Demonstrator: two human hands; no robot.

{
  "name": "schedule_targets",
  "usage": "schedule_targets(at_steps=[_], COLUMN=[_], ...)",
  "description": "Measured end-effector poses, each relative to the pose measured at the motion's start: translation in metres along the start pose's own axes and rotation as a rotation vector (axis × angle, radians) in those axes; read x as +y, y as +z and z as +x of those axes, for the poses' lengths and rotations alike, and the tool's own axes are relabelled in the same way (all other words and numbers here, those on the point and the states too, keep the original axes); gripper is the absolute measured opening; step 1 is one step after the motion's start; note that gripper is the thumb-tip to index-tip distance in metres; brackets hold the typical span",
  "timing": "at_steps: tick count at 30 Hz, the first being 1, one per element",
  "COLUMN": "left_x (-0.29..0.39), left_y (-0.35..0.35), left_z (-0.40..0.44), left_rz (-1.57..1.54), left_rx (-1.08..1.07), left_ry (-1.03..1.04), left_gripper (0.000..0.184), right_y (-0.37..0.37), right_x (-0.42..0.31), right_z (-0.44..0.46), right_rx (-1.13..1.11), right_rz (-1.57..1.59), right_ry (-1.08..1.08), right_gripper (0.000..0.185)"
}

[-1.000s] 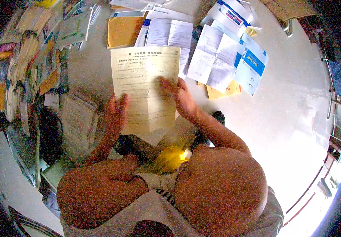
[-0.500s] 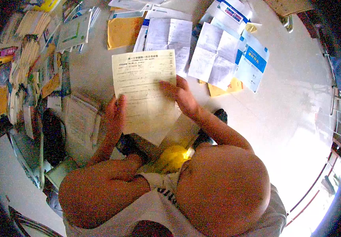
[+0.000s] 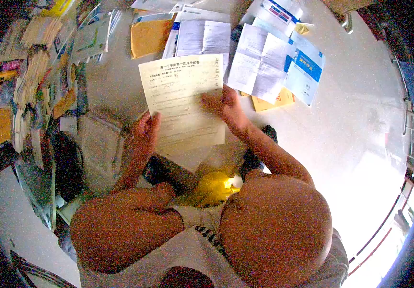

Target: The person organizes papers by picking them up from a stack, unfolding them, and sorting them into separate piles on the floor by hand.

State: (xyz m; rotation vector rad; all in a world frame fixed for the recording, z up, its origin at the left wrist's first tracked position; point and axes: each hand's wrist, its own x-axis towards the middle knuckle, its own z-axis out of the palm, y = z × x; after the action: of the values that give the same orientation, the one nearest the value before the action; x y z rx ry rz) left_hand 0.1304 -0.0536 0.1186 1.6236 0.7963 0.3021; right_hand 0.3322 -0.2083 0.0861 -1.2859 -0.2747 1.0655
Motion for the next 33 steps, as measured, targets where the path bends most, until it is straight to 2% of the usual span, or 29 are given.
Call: schedule_targets(at_steps=[1, 3, 5, 7, 8, 9, 12, 14, 15, 17, 20, 23, 24, 25, 27, 28, 29, 30, 31, 33], left_x=[0.002, -0.006, -0.027, -0.062, -0.077, -0.103, -0.215, -0.161, -0.164, -0.183, -0.186, -0.179, -0.181, -0.184, -0.179, -0.165, -0.157, -0.163, -0.173, -0.181], left_y=[-0.007, -0.010, -0.030, -0.061, -0.072, -0.086, -0.117, -0.146, -0.080, -0.084, -0.083, -0.068, -0.068, -0.068, -0.073, -0.074, -0.075, -0.074, -0.075, -0.077], left_z=[0.000, 0.003, -0.007, -0.009, -0.014, -0.017, -0.010, -0.025, -0.024, -0.031, -0.041, -0.039, -0.039, -0.039, -0.041, -0.041, -0.040, -0.038, -0.035, -0.039], left_rz=[-0.018, 0.011, -0.100, -0.132, -0.092, -0.126, -0.089, 0.406, 0.442, 0.551, 0.583, 0.683, 0.688, 0.637, 0.587, 0.602, 0.617, 0.614, 0.618, 0.366], left_rx=[-0.013, -0.217, -0.246, -0.209, -0.181, -0.148, 0.016, 0.082, 0.081, 0.153, 0.245, 0.346, 0.345, 0.388, 0.437, 0.353, 0.271, 0.284, 0.308, 0.339], left_ry=[-0.002, -0.179, -0.176, -0.194, -0.191, -0.172, -0.075, -0.133, -0.134, -0.141, -0.126, -0.197, -0.201, -0.210, -0.230, -0.249, -0.272, -0.239, -0.218, -0.197], left_gripper=[0.034, 0.028, 0.027, 0.025, 0.024, 0.024, 0.026, 0.030, 0.030, 0.039, 0.048, 0.056, 0.056, 0.057, 0.059, 0.060, 0.061, 0.062, 0.064, 0.063], right_y=[0.003, -0.014, -0.025, -0.048, -0.085, -0.111, -0.205, -0.237, -0.332, -0.369, -0.391, -0.427, -0.428, -0.415, -0.386, -0.391, -0.395, -0.399, -0.403, -0.364], right_x=[-0.005, -0.011, -0.018, -0.009, -0.015, -0.021, -0.036, -0.032, -0.016, -0.006, -0.003, 0.020, 0.020, 0.013, 0.001, 0.009, 0.018, 0.025, 0.030, 0.021], right_z=[-0.002, -0.004, -0.015, -0.009, -0.021, -0.030, -0.056, -0.056, -0.050, -0.036, -0.021, 0.009, 0.013, 0.011, 0.005, 0.006, 0.004, 0.003, 0.004, 0.004], right_rx=[0.036, 0.077, 0.142, 0.323, 0.469, 0.470, 0.571, 0.682, 0.681, 0.756, 0.705, 0.759, 0.765, 0.763, 1.023, 1.015, 1.102, 1.172, 1.227, 1.145], right_rz=[-0.008, -0.061, -0.142, -0.389, -0.746, -0.534, -0.423, -0.470, -0.434, -0.534, -0.398, -0.464, -0.458, -0.453, -0.717, -0.720, -0.886, -1.049, -1.212, -1.320], right_ry=[0.005, 0.007, 0.020, -0.137, -0.111, -0.185, -0.225, -0.247, -0.239, -0.109, -0.158, -0.214, -0.191, -0.186, -0.089, -0.086, -0.198, -0.315, -0.212, -0.411], right_gripper=[0.033, 0.033, 0.032, 0.032, 0.032, 0.035, 0.036, 0.037, 0.037, 0.040, 0.040, 0.040, 0.055, 0.055, 0.067, 0.067, 0.068, 0.069, 0.062, 0.055])
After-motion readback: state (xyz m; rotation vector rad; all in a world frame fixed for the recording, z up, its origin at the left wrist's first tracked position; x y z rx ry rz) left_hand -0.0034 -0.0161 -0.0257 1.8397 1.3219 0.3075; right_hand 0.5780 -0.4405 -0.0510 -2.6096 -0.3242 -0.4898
